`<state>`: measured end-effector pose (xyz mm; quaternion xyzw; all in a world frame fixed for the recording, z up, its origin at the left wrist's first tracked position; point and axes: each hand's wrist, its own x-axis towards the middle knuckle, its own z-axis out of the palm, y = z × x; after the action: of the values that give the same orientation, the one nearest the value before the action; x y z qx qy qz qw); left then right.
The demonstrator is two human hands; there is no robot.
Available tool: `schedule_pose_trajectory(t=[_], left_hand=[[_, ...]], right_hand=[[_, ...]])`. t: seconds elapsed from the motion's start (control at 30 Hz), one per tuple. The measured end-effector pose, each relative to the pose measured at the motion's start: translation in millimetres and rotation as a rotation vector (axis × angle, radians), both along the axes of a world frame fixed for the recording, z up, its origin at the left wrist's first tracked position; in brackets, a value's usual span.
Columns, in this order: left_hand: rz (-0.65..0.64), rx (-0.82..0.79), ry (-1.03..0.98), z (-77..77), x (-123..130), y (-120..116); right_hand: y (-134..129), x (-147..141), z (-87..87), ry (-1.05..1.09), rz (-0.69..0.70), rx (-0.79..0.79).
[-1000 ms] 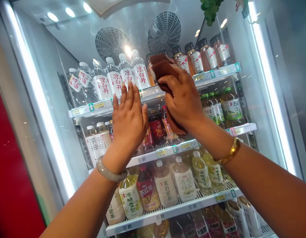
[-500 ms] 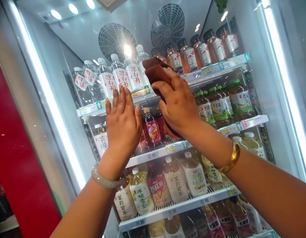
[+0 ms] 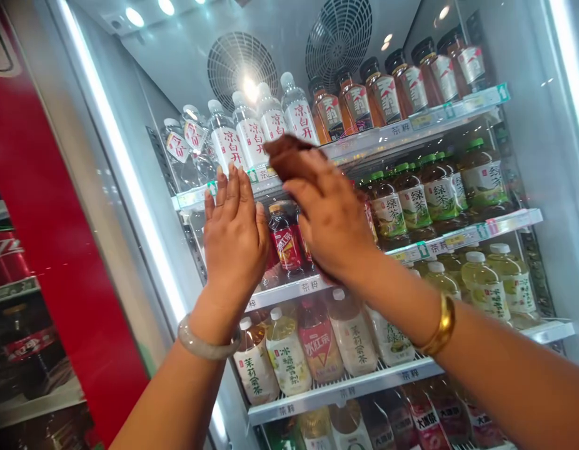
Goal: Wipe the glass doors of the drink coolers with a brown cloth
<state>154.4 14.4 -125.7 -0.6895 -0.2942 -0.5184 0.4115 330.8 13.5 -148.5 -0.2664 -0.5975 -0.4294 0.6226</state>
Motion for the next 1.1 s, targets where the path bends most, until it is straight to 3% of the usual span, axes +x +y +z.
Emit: schedule_pose_trajectory(t=[0.07,0.13,0.27,0.37,0.43,0.5,0.6,0.7,0.8,0.87,0.93,1.0,1.1], left_hand=[[0.017,0.012,0.005,-1.8,-2.5,0.8],[0.047,-0.001,0.012,-1.2,-4.1,0.1],[0.077,-0.044,0.039,1.6,-13.6,-4.3],[0.097,-0.036,0.036,-0.4,-27.0,-7.2],[0.105,-0.028,0.038,-2.8,-35.0,-8.2],[0.108,-0.032,0.037,-3.9,-40.4,-8.6],[0.105,-0.050,0.016,-3.0,-45.0,-8.4],[0.086,-0.046,0.001,-2.1,-51.0,-7.8],[0.065,-0.040,-0.006,-3.5,-59.5,-7.4],[0.046,-0.046,-0.005,-4.4,-64.0,-7.1],[0.021,-0.060,-0.004,-4.3,-66.5,-6.9],[-0.009,-0.085,-0.010,-4.0,-67.7,-7.1],[-0.036,-0.140,-0.028,-7.1,-69.9,-9.4]], right_hand=[[-1.4,-21.1,-5.1,-0.072,0.034,-0.022],[-2.1,-30.9,5.9,-0.102,0.061,-0.054],[-3.9,-17.8,29.1,-0.019,0.037,-0.073],[-6.5,-20.5,10.1,0.047,-0.019,-0.050],[-7.6,-38.1,-8.1,0.001,-0.009,-0.043],[-7.7,-58.1,-13.5,-0.082,0.030,-0.065],[-6.4,-69.0,6.9,-0.101,0.063,-0.117],[-5.1,-58.8,23.2,-0.025,0.072,-0.105],[-5.6,-61.1,2.0,0.019,0.066,-0.057],[-7.0,-74.9,-20.3,-0.022,0.070,-0.045],[-8.8,-88.1,-30.6,-0.079,0.079,-0.071],[-9.8,-90.3,-22.9,-0.095,0.071,-0.116],[-8.3,-71.5,-0.7,-0.054,0.035,-0.156]])
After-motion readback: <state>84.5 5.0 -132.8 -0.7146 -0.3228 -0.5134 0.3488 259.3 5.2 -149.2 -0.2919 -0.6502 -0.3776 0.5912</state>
